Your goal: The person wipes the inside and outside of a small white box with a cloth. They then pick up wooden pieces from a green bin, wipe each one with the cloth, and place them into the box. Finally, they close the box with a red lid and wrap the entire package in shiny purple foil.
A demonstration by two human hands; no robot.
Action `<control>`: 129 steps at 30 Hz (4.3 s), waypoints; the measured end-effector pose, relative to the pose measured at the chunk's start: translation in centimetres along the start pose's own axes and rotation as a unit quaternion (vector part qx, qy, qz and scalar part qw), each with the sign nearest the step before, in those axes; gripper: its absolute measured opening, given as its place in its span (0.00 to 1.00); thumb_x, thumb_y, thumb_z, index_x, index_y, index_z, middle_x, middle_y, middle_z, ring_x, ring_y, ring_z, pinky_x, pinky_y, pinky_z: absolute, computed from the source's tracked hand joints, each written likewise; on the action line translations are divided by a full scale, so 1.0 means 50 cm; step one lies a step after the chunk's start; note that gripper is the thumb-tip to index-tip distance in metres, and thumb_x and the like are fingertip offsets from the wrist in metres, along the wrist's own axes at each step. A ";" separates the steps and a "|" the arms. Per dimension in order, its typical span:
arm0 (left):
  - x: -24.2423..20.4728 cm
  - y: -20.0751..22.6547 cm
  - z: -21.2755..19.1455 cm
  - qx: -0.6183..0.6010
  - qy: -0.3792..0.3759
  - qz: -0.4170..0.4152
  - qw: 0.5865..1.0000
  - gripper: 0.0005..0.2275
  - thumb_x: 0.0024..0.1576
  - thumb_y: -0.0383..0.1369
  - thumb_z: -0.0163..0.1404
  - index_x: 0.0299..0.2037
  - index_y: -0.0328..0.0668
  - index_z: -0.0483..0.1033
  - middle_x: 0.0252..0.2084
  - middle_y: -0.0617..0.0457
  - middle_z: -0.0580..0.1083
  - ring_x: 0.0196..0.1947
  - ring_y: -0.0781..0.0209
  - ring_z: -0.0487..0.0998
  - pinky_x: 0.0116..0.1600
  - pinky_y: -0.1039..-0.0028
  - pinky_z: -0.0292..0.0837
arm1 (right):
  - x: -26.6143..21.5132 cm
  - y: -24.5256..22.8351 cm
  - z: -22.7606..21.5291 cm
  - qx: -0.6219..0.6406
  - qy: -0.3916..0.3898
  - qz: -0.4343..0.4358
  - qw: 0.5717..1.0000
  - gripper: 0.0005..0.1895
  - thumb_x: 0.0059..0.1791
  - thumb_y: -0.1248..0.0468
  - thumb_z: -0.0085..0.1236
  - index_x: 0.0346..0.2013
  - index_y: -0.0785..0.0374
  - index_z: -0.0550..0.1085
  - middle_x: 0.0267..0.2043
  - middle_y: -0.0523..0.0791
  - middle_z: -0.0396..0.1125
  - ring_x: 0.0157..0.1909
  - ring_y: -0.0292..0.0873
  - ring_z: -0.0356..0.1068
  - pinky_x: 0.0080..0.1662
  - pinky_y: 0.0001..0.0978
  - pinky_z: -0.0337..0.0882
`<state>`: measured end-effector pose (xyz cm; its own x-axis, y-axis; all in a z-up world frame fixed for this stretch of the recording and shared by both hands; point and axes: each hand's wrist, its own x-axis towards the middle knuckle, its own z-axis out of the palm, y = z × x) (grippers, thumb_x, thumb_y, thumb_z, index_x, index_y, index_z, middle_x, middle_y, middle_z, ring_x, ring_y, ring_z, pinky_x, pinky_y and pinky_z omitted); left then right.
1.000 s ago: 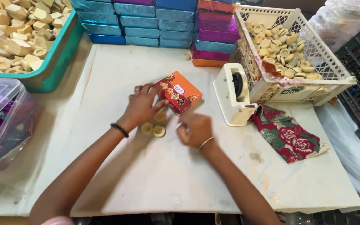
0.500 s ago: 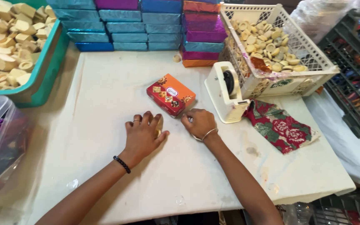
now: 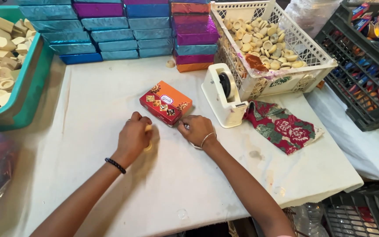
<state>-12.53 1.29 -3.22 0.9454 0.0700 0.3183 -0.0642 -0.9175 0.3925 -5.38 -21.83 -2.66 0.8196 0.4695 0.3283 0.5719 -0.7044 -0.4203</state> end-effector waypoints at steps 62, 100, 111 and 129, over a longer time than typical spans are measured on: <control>-0.103 -0.028 -0.074 -0.025 -0.148 0.164 0.975 0.15 0.56 0.33 0.51 0.54 0.60 0.79 0.63 0.66 0.72 0.66 0.59 0.67 0.64 0.61 0.61 | 0.027 -0.011 0.000 -0.022 -0.042 0.076 0.996 0.43 0.38 0.41 0.70 0.65 0.37 0.65 0.74 0.50 0.41 0.70 0.57 0.52 0.63 0.56 0.55; 0.427 0.014 0.135 0.088 -0.021 0.304 0.948 0.15 0.53 0.41 0.59 0.50 0.53 0.81 0.51 0.63 0.78 0.55 0.56 0.74 0.49 0.59 0.72 | 0.024 0.054 0.021 0.117 -0.135 -0.171 0.969 0.44 0.33 0.43 0.75 0.63 0.38 0.72 0.79 0.52 0.47 0.73 0.57 0.58 0.66 0.50 0.58; 0.411 -0.024 0.083 0.170 0.008 0.231 0.958 0.30 0.41 0.45 0.64 0.57 0.53 0.75 0.62 0.59 0.71 0.58 0.55 0.72 0.50 0.53 0.70 | 0.030 0.050 0.009 0.142 -0.149 -0.166 0.964 0.43 0.34 0.43 0.74 0.63 0.37 0.72 0.80 0.51 0.48 0.72 0.57 0.60 0.67 0.49 0.59; -0.061 -0.147 -0.044 -0.173 -0.107 0.051 0.978 0.52 0.43 0.61 0.60 0.75 0.46 0.50 0.73 0.40 0.59 0.73 0.42 0.57 0.72 0.53 0.45 | 0.036 0.108 -0.082 0.224 -0.132 0.016 0.965 0.27 0.42 0.69 0.69 0.57 0.55 0.76 0.57 0.46 0.74 0.57 0.43 0.73 0.58 0.36 0.74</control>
<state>-15.64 8.68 -5.18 0.9710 -0.1334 0.1983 -0.2320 -0.7248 0.6487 -0.94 -26.99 -0.86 0.7839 0.6116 0.1068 0.4541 -0.4474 -0.7704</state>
